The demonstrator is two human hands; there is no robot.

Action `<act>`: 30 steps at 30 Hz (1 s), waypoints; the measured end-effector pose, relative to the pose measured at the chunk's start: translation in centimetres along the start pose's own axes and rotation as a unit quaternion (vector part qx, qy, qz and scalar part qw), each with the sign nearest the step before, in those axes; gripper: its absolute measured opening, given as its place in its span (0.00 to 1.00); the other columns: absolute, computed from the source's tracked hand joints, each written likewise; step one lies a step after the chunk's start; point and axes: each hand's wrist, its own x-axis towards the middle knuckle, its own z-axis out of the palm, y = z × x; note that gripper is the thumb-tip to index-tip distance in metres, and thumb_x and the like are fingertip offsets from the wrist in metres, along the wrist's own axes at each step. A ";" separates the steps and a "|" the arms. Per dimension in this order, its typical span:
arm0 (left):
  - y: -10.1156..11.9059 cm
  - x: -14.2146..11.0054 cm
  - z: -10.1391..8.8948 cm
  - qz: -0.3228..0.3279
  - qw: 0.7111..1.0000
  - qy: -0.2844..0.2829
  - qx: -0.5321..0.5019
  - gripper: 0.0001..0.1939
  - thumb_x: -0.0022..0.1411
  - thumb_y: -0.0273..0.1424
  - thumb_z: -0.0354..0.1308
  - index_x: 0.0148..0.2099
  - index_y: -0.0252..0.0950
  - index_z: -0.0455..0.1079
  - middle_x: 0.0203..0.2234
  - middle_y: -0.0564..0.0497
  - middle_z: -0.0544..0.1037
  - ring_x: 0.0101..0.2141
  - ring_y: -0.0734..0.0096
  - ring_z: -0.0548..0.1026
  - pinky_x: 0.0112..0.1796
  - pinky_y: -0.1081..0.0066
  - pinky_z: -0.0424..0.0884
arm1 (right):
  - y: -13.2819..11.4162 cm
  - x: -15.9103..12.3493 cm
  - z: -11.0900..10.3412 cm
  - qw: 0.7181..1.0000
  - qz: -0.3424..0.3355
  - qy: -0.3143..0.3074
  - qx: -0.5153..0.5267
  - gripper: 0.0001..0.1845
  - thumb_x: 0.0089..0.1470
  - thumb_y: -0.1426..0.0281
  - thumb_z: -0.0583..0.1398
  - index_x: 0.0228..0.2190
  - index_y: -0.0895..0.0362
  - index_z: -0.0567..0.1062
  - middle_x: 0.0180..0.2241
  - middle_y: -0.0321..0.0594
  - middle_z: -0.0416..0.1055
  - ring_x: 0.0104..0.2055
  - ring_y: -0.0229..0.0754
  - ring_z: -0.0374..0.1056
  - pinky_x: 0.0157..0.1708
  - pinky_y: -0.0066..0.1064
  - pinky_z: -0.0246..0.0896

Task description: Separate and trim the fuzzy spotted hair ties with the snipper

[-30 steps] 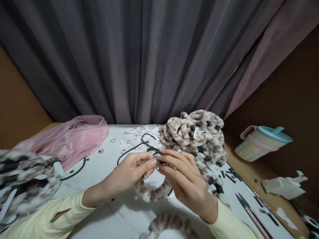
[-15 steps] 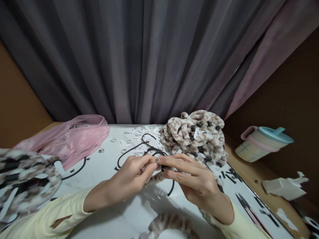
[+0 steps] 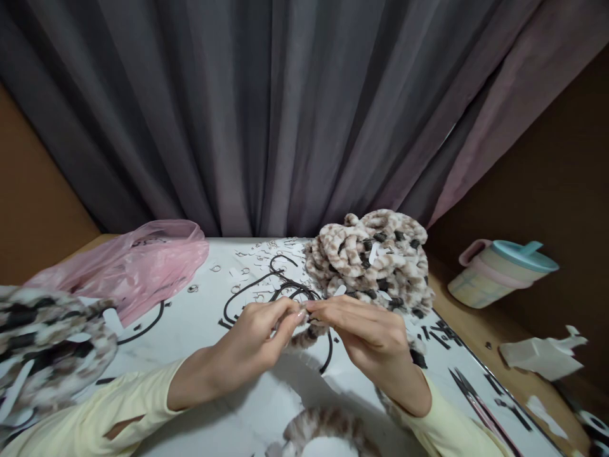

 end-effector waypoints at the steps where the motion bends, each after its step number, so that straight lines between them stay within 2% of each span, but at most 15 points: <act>1: 0.0 0.0 0.0 -0.003 1.000 -0.003 0.004 0.11 0.66 0.31 0.45 0.33 0.35 0.64 0.21 0.56 0.69 0.22 0.79 0.66 0.25 0.77 0.59 | -0.1 0.0 0.1 1.000 0.021 0.006 0.002 0.20 0.51 0.87 0.54 0.39 0.55 0.75 0.34 0.43 0.78 0.36 0.41 0.74 0.35 0.33 0.72; 8: -0.2 -0.1 0.3 0.019 1.000 -0.011 0.009 0.09 0.66 0.29 0.45 0.34 0.35 0.64 0.23 0.55 0.71 0.23 0.78 0.67 0.27 0.77 0.61 | -0.4 0.5 0.2 0.983 0.182 -0.004 0.037 0.09 0.51 0.79 0.60 0.29 0.56 0.79 0.28 0.38 0.78 0.29 0.40 0.73 0.30 0.28 0.69; 12: -0.1 -0.3 0.3 0.049 0.998 -0.022 0.021 0.09 0.66 0.27 0.44 0.34 0.35 0.63 0.24 0.54 0.71 0.24 0.78 0.68 0.28 0.77 0.63 | -0.5 1.0 -0.3 0.947 0.306 -0.050 0.090 0.03 0.49 0.75 0.63 0.26 0.57 0.79 0.28 0.39 0.78 0.30 0.39 0.73 0.30 0.26 0.69; 14: 0.0 -0.4 0.3 0.084 0.995 -0.018 0.046 0.09 0.67 0.26 0.43 0.35 0.34 0.63 0.26 0.53 0.72 0.25 0.76 0.69 0.29 0.76 0.64 | -0.5 1.2 -0.6 0.925 0.357 -0.073 0.107 0.02 0.49 0.73 0.64 0.26 0.58 0.78 0.27 0.40 0.77 0.29 0.40 0.73 0.29 0.26 0.68; 18: -0.1 -0.6 0.4 0.187 0.974 -0.003 0.129 0.09 0.66 0.23 0.42 0.40 0.32 0.64 0.28 0.48 0.73 0.30 0.70 0.71 0.32 0.72 0.67 | -0.4 1.4 -1.1 0.891 0.414 -0.117 0.146 0.07 0.45 0.73 0.66 0.30 0.60 0.75 0.30 0.42 0.77 0.33 0.41 0.73 0.30 0.26 0.69; 21: -0.4 -0.7 0.6 0.258 0.944 0.006 0.206 0.10 0.65 0.21 0.42 0.40 0.30 0.64 0.28 0.46 0.74 0.29 0.66 0.70 0.32 0.67 0.67 | -0.3 1.3 -1.2 0.864 0.453 -0.126 0.178 0.12 0.43 0.76 0.65 0.32 0.59 0.70 0.30 0.42 0.77 0.33 0.40 0.73 0.30 0.27 0.69; 24: -0.6 -0.8 0.9 0.297 0.920 0.009 0.257 0.10 0.65 0.19 0.43 0.39 0.29 0.65 0.27 0.45 0.74 0.27 0.65 0.69 0.31 0.64 0.66 | -0.2 1.1 -1.0 0.864 0.452 -0.099 0.198 0.16 0.42 0.79 0.64 0.33 0.57 0.65 0.28 0.40 0.76 0.34 0.41 0.73 0.30 0.28 0.70; 25: -0.6 -0.8 0.9 0.293 0.922 0.009 0.252 0.10 0.65 0.19 0.43 0.39 0.29 0.65 0.27 0.45 0.74 0.27 0.66 0.69 0.31 0.65 0.66 | -0.2 1.0 -0.9 0.869 0.445 -0.084 0.201 0.17 0.42 0.79 0.64 0.34 0.57 0.64 0.28 0.39 0.76 0.34 0.42 0.74 0.28 0.27 0.70; 27: -0.5 -0.7 0.8 0.252 0.946 0.000 0.204 0.11 0.66 0.21 0.42 0.39 0.30 0.65 0.28 0.45 0.74 0.29 0.66 0.70 0.33 0.65 0.66 | -0.2 0.7 -0.6 0.884 0.423 -0.057 0.191 0.19 0.43 0.78 0.63 0.36 0.56 0.62 0.27 0.38 0.75 0.34 0.42 0.74 0.27 0.27 0.70; 30: -0.1 -0.3 0.1 0.070 0.995 -0.055 0.047 0.10 0.68 0.29 0.43 0.40 0.34 0.64 0.28 0.50 0.73 0.28 0.71 0.70 0.32 0.71 0.66 | -0.4 0.3 -0.1 0.917 0.373 -0.029 0.135 0.18 0.45 0.78 0.61 0.37 0.54 0.59 0.27 0.36 0.73 0.33 0.41 0.74 0.28 0.28 0.70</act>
